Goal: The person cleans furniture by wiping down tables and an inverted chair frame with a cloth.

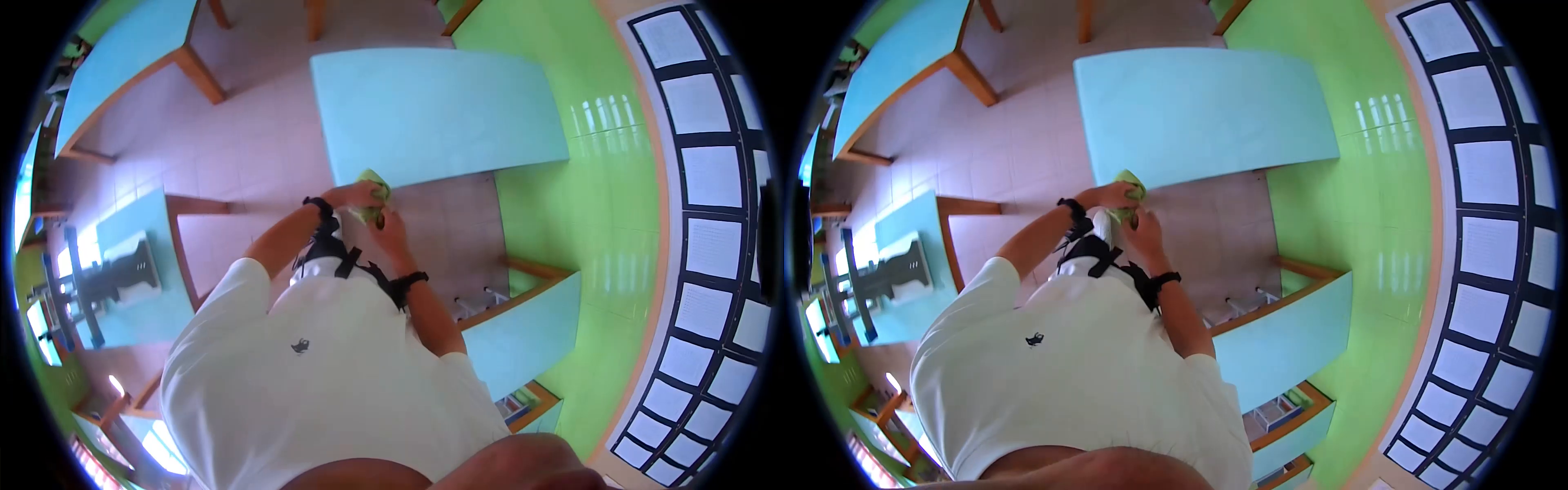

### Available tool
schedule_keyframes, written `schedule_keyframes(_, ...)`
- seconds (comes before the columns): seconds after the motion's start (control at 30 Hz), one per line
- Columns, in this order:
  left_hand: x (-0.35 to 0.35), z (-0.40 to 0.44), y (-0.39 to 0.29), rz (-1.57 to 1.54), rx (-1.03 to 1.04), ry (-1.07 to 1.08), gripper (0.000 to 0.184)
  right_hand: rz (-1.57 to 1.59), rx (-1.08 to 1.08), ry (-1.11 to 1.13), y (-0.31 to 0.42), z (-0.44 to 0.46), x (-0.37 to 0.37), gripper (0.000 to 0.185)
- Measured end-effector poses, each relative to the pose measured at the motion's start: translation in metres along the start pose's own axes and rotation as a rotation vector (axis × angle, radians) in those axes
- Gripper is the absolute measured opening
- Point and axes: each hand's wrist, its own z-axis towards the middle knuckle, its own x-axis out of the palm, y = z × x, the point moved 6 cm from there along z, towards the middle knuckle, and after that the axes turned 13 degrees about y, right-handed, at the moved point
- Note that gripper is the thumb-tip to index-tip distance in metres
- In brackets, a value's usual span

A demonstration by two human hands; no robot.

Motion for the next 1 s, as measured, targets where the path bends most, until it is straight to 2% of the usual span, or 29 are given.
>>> schedule_keyframes(0.07, -0.012, 0.052, -0.002, 0.149, 0.01, 0.079, 0.053, 0.028, 0.099, 0.057, -0.031, 0.017, -0.004, 0.027)
schedule_keyframes(0.13, -0.028, 0.082, -0.01, 0.098, -0.012, 0.088, 0.054, -0.111, 0.055, 0.055, -0.062, 0.029, -0.009, 0.023)
schedule_keyframes(0.2, -0.026, 0.106, -0.009, 0.047, -0.033, 0.089, 0.055, -0.07, 0.132, 0.029, -0.084, 0.038, -0.027, 0.021)
schedule_keyframes(0.27, -0.035, 0.121, 0.005, -0.318, 0.08, -0.044, 0.061, -0.022, 0.186, -0.006, -0.106, 0.06, -0.046, 0.021)
schedule_keyframes(0.33, -0.036, 0.121, 0.013, -0.417, 0.084, -0.015, 0.067, -0.091, 0.167, -0.031, -0.122, 0.078, -0.058, 0.04)
schedule_keyframes(0.37, -0.039, 0.124, 0.027, -0.321, 0.025, -0.132, 0.064, -0.098, 0.161, -0.026, -0.13, 0.091, -0.063, 0.04)
schedule_keyframes(0.4, -0.043, 0.12, 0.037, -0.224, -0.038, -0.249, 0.061, -0.149, 0.134, 0.124, -0.133, 0.106, -0.053, 0.049)
schedule_keyframes(0.43, -0.04, 0.118, 0.045, -0.229, -0.044, -0.257, 0.061, -0.196, 0.105, 0.275, -0.136, 0.118, -0.042, 0.058)
schedule_keyframes(0.47, -0.041, 0.112, 0.054, -0.093, -0.173, -0.336, 0.059, -0.195, 0.093, 0.287, -0.134, 0.129, -0.04, 0.058)
schedule_keyframes(0.5, -0.043, 0.104, 0.062, 0.039, -0.307, -0.416, 0.056, -0.228, -0.036, 0.369, -0.121, 0.139, -0.034, 0.059)
schedule_keyframes(0.53, -0.043, 0.101, 0.069, 0.095, -0.353, -0.368, 0.05, -0.264, -0.168, 0.451, -0.108, 0.15, -0.028, 0.061)
schedule_keyframes(0.57, -0.048, 0.098, 0.069, 0.151, -0.393, -0.323, 0.045, -0.36, -0.284, 0.533, -0.105, 0.162, -0.014, 0.059)
schedule_keyframes(0.6, -0.058, 0.088, 0.064, 0.189, -0.512, -0.382, 0.039, -0.458, -0.398, 0.612, -0.105, 0.172, 0.0, 0.058)
schedule_keyframes(0.67, -0.058, 0.094, 0.086, 0.364, -0.591, -0.514, 0.045, -0.518, -0.53, 0.612, -0.104, 0.193, 0.007, 0.05)
schedule_keyframes(0.73, -0.055, 0.097, 0.073, 0.311, -0.679, -0.614, 0.054, -0.569, -0.671, 0.579, -0.099, 0.202, -0.019, 0.038)
schedule_keyframes(0.77, -0.033, 0.12, 0.109, 0.45, -0.688, -0.716, 0.067, -0.546, -0.686, 0.631, -0.104, 0.204, -0.028, 0.036)
schedule_keyframes(0.8, -0.029, 0.133, 0.098, 0.518, -0.686, -0.777, 0.075, -0.522, -0.693, 0.672, -0.114, 0.204, -0.038, 0.033)
schedule_keyframes(0.83, -0.032, 0.147, 0.089, 0.464, -0.742, -0.722, 0.078, -0.573, -0.662, 0.689, -0.124, 0.203, -0.049, 0.03)
schedule_keyframes(0.93, -0.038, 0.213, 0.068, 0.427, -0.912, -0.612, 0.07, -0.744, -0.552, 0.79, -0.165, 0.197, -0.102, 0.031)
schedule_keyframes(1.0, -0.041, 0.247, 0.005, 0.598, -0.81, -0.736, 0.065, -0.722, -0.503, 0.786, -0.229, 0.192, -0.128, 0.033)
